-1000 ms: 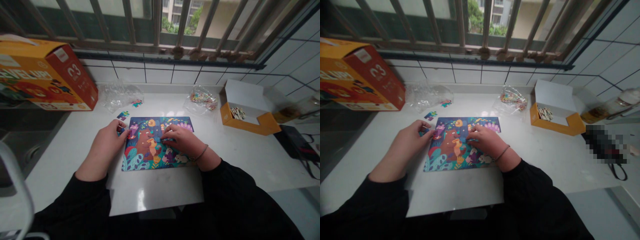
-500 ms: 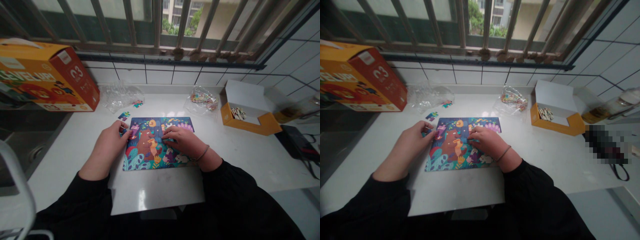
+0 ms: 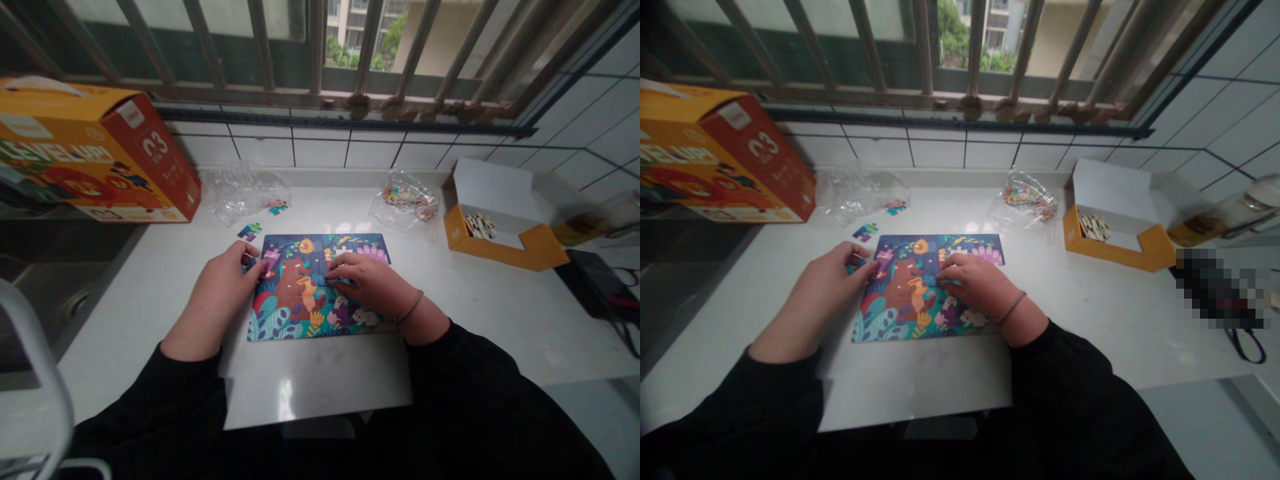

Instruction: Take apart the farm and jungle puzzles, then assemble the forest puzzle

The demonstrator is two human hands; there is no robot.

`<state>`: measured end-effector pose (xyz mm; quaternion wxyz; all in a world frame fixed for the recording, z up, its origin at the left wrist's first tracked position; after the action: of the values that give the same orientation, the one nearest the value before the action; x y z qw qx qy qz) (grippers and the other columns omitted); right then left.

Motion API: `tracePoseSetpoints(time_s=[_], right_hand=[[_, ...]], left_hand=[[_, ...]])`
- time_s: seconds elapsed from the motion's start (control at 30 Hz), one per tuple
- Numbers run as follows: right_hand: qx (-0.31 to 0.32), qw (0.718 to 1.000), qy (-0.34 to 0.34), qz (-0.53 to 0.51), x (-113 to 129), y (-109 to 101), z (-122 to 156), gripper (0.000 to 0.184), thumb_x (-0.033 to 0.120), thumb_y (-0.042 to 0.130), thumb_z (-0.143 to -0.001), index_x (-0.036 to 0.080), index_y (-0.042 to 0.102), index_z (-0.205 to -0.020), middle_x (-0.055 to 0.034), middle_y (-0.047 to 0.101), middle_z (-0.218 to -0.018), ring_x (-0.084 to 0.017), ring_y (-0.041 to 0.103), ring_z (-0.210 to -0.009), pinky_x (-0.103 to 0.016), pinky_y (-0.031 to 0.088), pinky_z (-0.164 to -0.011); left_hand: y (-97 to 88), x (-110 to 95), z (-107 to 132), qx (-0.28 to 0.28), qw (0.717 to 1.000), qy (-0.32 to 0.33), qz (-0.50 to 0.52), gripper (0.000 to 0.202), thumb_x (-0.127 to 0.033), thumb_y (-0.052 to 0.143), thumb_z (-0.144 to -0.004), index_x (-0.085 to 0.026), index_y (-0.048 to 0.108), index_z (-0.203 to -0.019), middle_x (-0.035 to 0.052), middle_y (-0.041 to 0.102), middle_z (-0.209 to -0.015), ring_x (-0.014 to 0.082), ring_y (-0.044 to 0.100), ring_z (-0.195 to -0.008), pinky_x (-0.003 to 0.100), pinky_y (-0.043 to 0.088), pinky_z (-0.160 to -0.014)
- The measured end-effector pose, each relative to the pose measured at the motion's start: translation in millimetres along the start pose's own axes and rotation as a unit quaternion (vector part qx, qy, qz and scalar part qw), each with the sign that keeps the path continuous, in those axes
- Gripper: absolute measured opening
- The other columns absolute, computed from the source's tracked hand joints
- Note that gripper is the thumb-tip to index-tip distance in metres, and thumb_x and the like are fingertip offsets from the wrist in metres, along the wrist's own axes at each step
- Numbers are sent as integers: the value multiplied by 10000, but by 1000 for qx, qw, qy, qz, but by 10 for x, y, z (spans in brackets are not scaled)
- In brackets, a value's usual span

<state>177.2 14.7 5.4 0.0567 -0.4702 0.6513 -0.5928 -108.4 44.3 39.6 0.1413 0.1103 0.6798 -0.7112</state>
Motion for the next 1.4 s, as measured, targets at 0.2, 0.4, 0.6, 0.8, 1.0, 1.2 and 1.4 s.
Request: tracePoseSetpoints(time_s=[0.2, 0.4, 0.6, 0.8, 1.0, 1.2, 1.4], right_hand=[[-10, 1000, 5, 29, 89, -49, -3, 181, 165, 736, -1031, 223, 785, -1195, -137, 726, -1339, -270, 718, -1171, -461, 604, -1033], [-63, 997, 1, 43, 224, -122, -28, 358, 146, 688, -1023, 239, 715, -1367, -155, 666, -1376, -299, 661, -1232, -497, 572, -1079], [5, 997, 19, 75, 175, 8, -39, 347, 61, 680, -963, 230, 822, -1230, -122, 711, -1238, -250, 664, -1035, -408, 559, -941], [6, 996, 15, 84, 122, 22, -35, 254, 126, 678, -1045, 237, 841, -1205, -105, 756, -1228, -230, 651, -1010, -383, 518, -915], [-1, 995, 27, 97, 82, 54, -69, 228, 119, 638, -1077, 225, 832, -1130, -98, 764, -1157, -211, 638, -951, -359, 490, -867], [8, 997, 13, 71, 111, 37, -65, 88, 215, 764, -1040, 211, 804, -1119, -97, 748, -1176, -225, 660, -1004, -368, 507, -898], [2, 996, 17, 88, 98, 56, -82, 148, 196, 679, -1091, 216, 826, -1102, -100, 757, -1176, -217, 660, -993, -367, 503, -896]], left_hand=[[6, 1, -1, -3, 1000, 10, 7, 210, -427, 691, -1005, -250, 687, -1118, 73, 786, -1007, 295, 719, -908, 358, 447, -739], [14, 16, -9, -5, 1000, 13, 3, 221, -435, 673, -999, -250, 694, -1119, 76, 786, -998, 297, 715, -903, 353, 447, -735], [15, 16, -4, -10, 1000, 16, 2, 229, -448, 671, -1003, -249, 694, -1116, 70, 779, -976, 290, 709, -881, 353, 439, -723], [17, -2, 4, -1, 1000, 10, -2, 224, -432, 683, -997, -248, 697, -1124, 75, 788, -996, 296, 719, -896, 360, 458, -731], [16, 8, -8, -1, 1000, 7, 0, 221, -437, 681, -994, -251, 698, -1113, 67, 776, -954, 297, 718, -887, 360, 453, -720], [15, 6, -9, -7, 1000, 12, 3, 244, -450, 669, -982, -252, 704, -1119, 73, 780, -975, 296, 709, -885, 359, 454, -728], [18, 17, -2, -8, 1000, 15, 5, 237, -452, 679, -984, -252, 695, -1111, 75, 782, -986, 294, 707, -882, 358, 439, -721]])
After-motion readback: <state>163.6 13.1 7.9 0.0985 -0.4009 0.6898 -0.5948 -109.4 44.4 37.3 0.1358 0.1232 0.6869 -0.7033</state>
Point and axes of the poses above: each hand's wrist, its own z-axis away from the middle knuckle, its own y-axis out of the palm, x = y × z, the point moved 6 cm from there along -z, towards the middle knuckle
